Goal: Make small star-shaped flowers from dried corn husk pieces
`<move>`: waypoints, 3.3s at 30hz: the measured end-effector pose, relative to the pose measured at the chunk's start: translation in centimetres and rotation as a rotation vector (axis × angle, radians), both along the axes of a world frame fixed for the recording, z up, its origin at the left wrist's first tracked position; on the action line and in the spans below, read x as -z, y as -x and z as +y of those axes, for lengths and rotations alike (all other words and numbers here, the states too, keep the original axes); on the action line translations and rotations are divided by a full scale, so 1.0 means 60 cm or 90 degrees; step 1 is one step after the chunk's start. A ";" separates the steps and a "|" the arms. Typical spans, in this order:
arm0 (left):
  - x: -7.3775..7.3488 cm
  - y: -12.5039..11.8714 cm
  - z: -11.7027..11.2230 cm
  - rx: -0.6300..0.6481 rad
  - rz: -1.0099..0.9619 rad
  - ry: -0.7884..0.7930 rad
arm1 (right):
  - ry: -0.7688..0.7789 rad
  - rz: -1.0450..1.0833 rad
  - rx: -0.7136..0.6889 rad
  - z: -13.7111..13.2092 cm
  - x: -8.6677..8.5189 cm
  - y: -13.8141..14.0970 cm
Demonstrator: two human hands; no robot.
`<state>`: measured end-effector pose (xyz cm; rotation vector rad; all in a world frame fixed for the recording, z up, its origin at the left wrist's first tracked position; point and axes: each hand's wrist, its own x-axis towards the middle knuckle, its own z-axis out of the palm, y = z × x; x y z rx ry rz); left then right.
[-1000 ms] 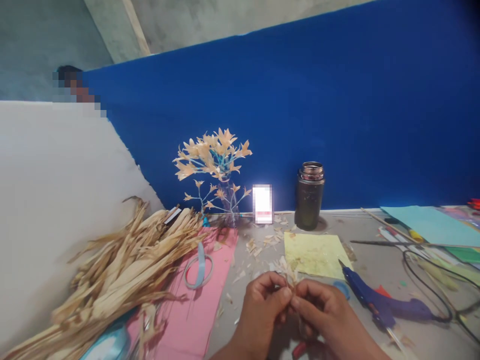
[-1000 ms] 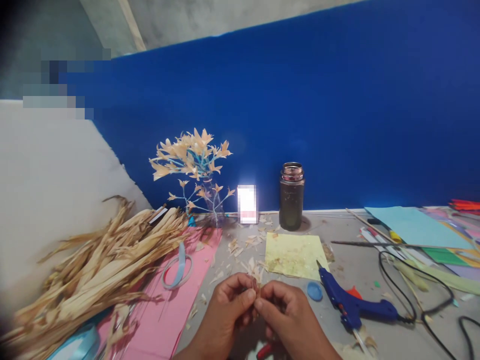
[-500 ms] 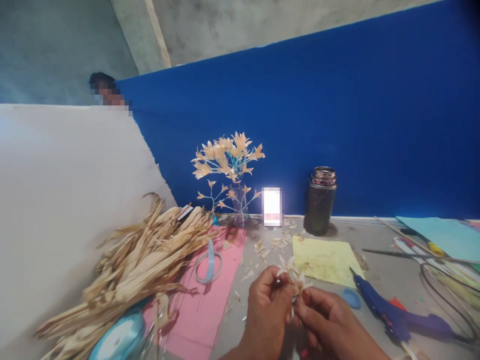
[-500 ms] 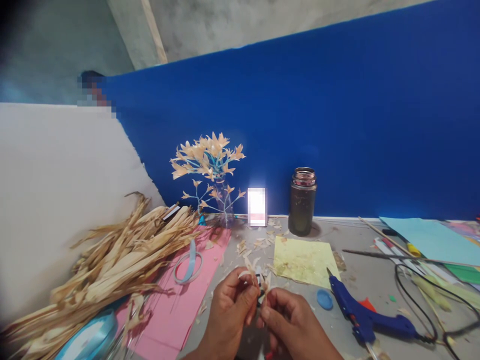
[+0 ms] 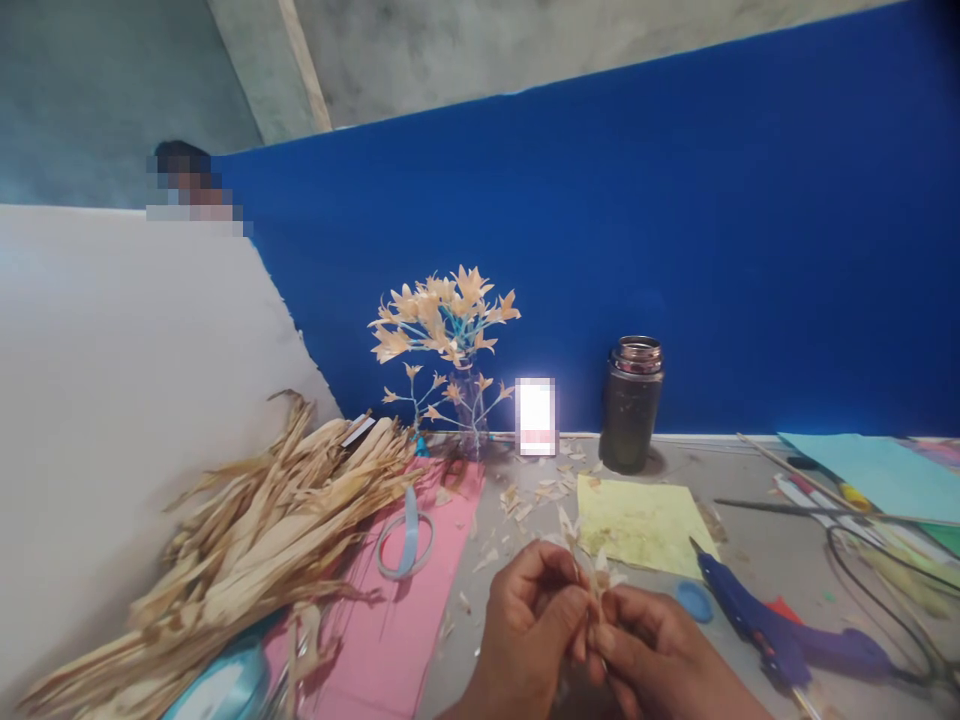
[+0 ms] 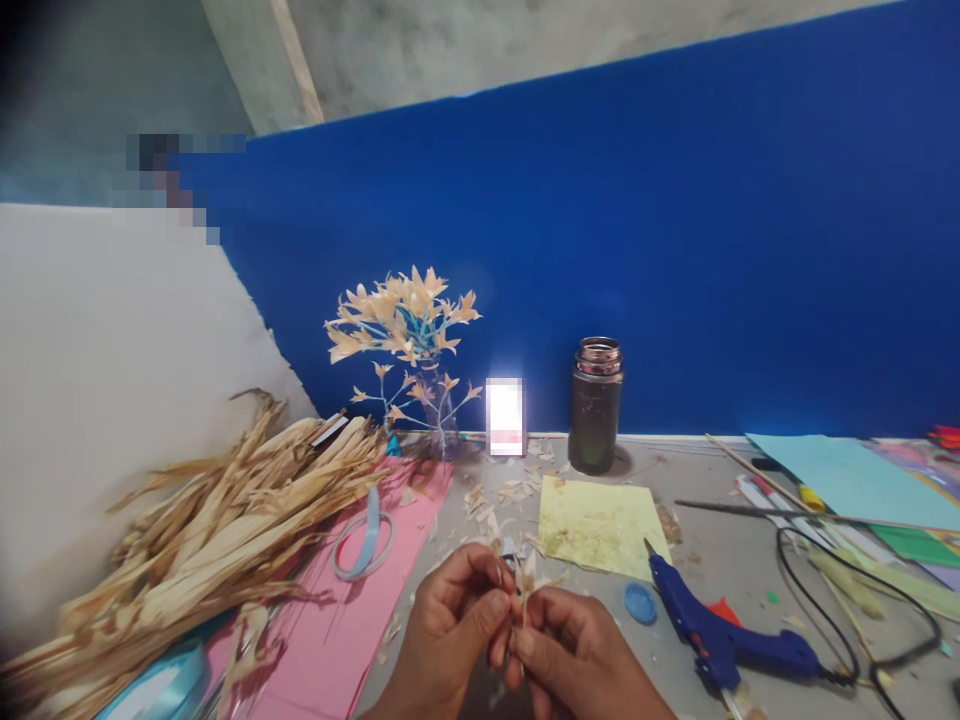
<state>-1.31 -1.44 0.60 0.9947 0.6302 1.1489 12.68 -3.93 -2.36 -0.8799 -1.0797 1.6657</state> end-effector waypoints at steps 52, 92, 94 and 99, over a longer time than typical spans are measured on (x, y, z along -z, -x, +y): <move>-0.024 0.018 -0.001 -0.044 0.193 -0.088 | 0.022 -0.065 0.048 -0.002 -0.010 -0.006; -0.031 0.007 -0.006 -0.101 0.102 0.030 | -0.443 -0.448 0.269 0.001 -0.027 -0.023; -0.031 0.007 -0.004 -0.097 0.085 0.045 | -0.427 -0.441 0.244 -0.001 -0.028 -0.021; -0.029 0.006 -0.005 -0.092 0.084 0.055 | -0.331 -0.390 0.161 -0.005 -0.028 -0.016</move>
